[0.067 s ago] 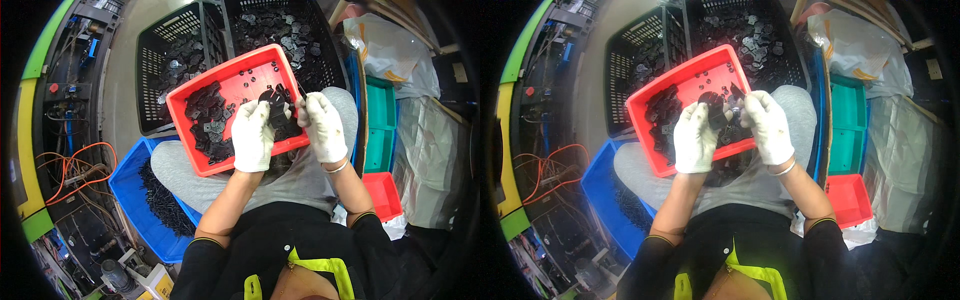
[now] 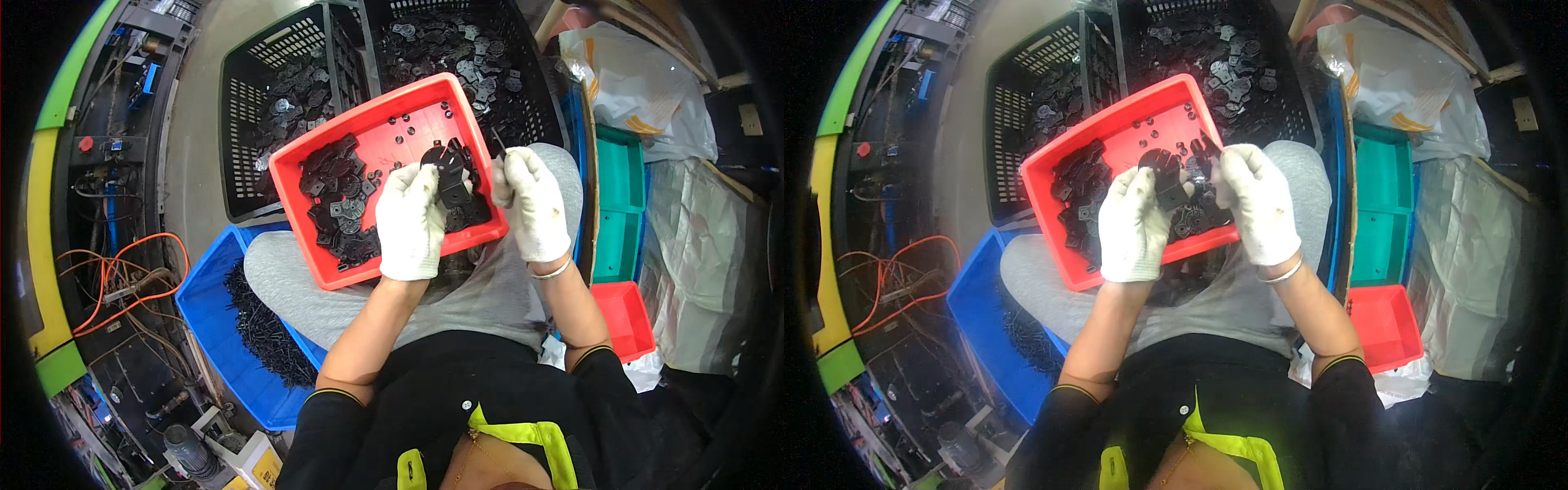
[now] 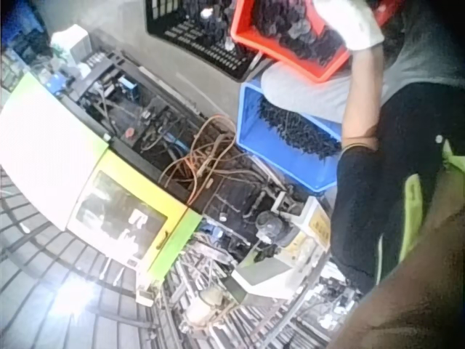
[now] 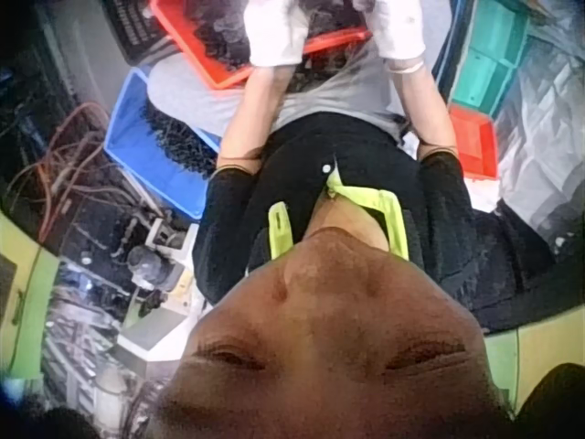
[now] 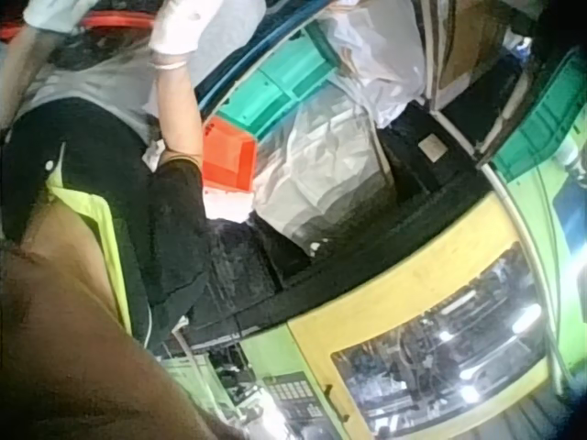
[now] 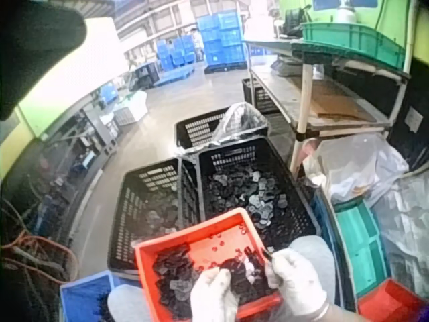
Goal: Sorting and inspecting small black plastic components in an industrial environment.
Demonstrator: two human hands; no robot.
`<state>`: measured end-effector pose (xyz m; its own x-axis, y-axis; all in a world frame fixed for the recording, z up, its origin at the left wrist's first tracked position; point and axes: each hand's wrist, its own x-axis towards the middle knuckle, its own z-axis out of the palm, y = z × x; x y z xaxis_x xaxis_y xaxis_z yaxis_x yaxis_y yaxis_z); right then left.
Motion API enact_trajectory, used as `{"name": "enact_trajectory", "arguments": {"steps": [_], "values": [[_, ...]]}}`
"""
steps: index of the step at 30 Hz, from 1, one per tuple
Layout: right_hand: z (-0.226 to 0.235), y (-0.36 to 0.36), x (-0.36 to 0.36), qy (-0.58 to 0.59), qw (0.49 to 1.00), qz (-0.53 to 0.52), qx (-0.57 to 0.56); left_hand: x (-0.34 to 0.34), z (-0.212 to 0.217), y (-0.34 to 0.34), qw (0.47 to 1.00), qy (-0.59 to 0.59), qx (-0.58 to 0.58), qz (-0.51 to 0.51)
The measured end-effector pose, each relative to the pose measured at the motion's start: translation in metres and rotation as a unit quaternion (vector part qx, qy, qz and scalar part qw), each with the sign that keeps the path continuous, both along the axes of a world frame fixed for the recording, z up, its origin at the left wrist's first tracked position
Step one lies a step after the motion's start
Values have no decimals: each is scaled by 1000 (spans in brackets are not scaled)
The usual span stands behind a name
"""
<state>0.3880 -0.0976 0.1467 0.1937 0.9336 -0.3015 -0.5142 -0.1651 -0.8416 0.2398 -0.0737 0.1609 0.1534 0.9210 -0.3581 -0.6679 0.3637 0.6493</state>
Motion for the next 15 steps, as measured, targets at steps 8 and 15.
{"name": "enact_trajectory", "arguments": {"steps": [8,15], "values": [[12,74,99,-216,955,-190,70,-2,-18,20,993,113,-34,23],[30,198,271,-671,675,-306,1,9,-33,31,1000,22,-6,8]]}}
